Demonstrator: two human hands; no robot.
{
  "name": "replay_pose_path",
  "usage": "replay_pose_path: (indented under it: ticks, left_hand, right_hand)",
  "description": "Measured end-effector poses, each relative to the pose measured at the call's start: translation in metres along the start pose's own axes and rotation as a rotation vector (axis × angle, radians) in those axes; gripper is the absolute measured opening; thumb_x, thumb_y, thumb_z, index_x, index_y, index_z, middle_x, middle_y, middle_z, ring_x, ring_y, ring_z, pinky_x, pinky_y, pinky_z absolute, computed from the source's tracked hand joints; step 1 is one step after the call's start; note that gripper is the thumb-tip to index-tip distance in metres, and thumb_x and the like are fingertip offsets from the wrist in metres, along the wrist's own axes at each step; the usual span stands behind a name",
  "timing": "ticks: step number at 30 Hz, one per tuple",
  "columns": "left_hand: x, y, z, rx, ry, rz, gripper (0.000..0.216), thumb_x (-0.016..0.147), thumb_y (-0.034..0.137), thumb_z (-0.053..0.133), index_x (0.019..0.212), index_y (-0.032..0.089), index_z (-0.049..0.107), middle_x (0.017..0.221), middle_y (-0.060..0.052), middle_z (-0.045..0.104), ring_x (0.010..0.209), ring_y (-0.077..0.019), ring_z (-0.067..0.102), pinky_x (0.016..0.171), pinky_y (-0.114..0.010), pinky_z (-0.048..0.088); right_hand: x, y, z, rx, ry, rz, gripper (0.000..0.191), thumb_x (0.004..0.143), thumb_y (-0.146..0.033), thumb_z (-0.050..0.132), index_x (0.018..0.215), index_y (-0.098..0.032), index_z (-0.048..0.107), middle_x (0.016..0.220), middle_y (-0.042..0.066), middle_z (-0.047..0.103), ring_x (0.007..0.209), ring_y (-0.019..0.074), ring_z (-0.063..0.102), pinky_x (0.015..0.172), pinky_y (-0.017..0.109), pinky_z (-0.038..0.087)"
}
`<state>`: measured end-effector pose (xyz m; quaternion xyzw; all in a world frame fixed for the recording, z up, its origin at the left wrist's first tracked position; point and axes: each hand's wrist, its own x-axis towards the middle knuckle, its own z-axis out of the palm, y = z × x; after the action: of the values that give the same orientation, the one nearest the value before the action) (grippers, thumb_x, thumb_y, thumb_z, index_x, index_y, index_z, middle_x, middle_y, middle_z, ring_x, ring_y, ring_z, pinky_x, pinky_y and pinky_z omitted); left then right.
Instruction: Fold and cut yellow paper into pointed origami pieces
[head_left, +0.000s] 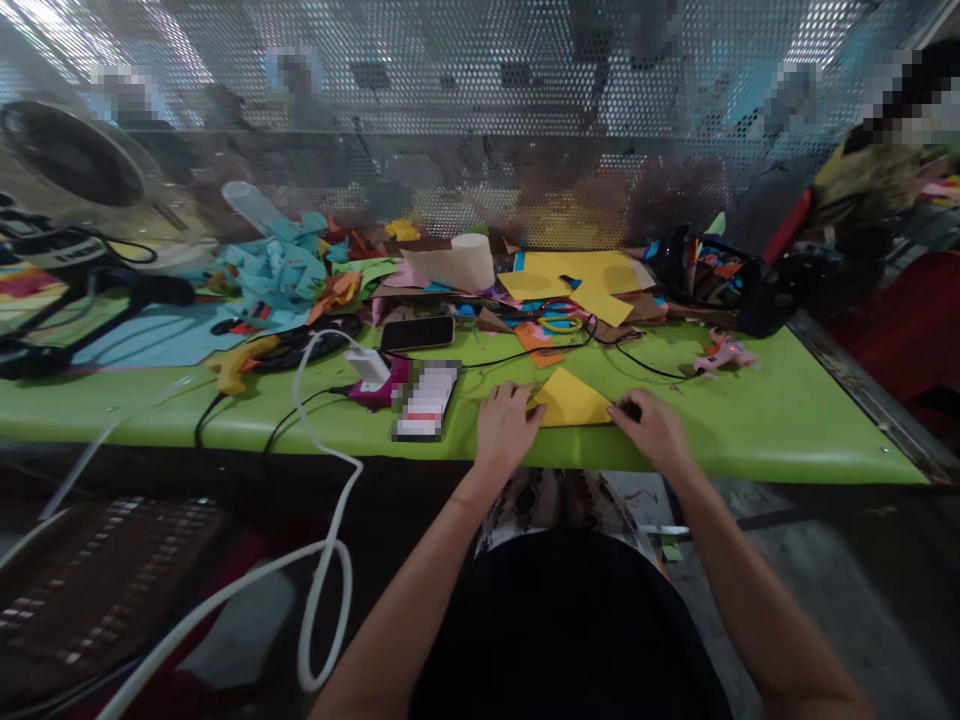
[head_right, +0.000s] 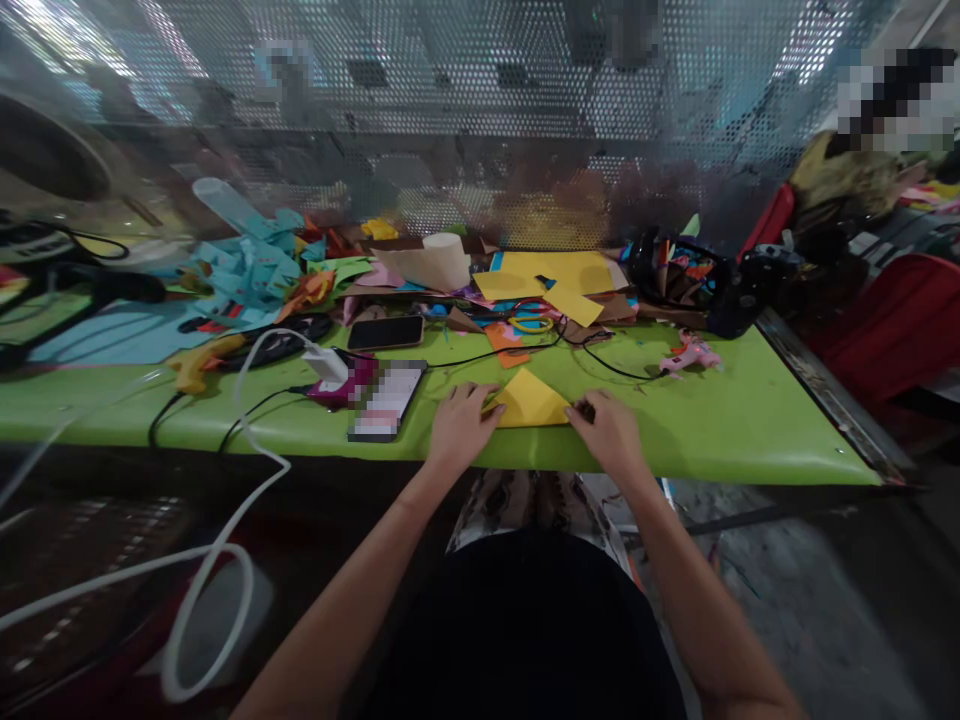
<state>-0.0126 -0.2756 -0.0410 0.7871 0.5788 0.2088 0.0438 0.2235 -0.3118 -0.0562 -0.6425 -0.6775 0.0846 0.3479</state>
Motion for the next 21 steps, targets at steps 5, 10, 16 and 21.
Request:
replay_pose_path:
  ticks: [5, 10, 16, 21]
  left_hand:
    - [0.001, 0.001, 0.002, 0.002, -0.006, -0.003, 0.034, 0.092, 0.037, 0.055, 0.120, 0.020, 0.064, 0.109, -0.012, 0.064, 0.106, -0.0297, 0.057, 0.090, -0.041, 0.045]
    - [0.007, -0.001, 0.001, -0.103, -0.036, -0.011, 0.048, 0.094, 0.048, 0.049, 0.128, 0.016, 0.060, 0.117, -0.015, 0.064, 0.112, -0.0321, 0.057, 0.095, -0.045, 0.044]
    - [0.020, -0.016, 0.007, -0.613, -0.149, -0.042, 0.062, 0.086, 0.052, 0.060, 0.136, 0.015, 0.054, 0.129, -0.015, 0.064, 0.119, -0.0307, 0.058, 0.101, -0.042, 0.043]
    - [0.028, -0.018, 0.016, -1.055, -0.287, -0.091, 0.081, 0.074, 0.056, 0.072, 0.141, 0.016, 0.049, 0.137, -0.015, 0.059, 0.126, -0.0307, 0.054, 0.106, -0.041, 0.041]
  right_hand:
    - [-0.003, -0.004, 0.003, 0.250, -0.001, 0.110, 0.027, 0.081, -0.047, 0.062, 0.074, -0.022, 0.059, 0.068, 0.001, 0.063, 0.063, 0.0184, 0.057, 0.059, 0.031, 0.042]
    - [-0.001, -0.002, 0.008, 0.614, 0.077, 0.162, 0.036, 0.071, -0.053, 0.073, 0.075, -0.020, 0.058, 0.088, 0.008, 0.070, 0.074, 0.0198, 0.063, 0.066, 0.034, 0.051]
    - [0.002, -0.003, -0.002, 0.796, 0.156, 0.132, 0.026, 0.066, -0.038, 0.082, 0.076, -0.021, 0.064, 0.078, 0.002, 0.069, 0.071, 0.0171, 0.061, 0.069, 0.032, 0.050]
    - [0.007, -0.010, -0.014, 0.925, 0.254, 0.082, 0.022, 0.064, -0.029, 0.084, 0.078, -0.024, 0.068, 0.083, 0.001, 0.070, 0.078, 0.0165, 0.061, 0.070, 0.030, 0.050]
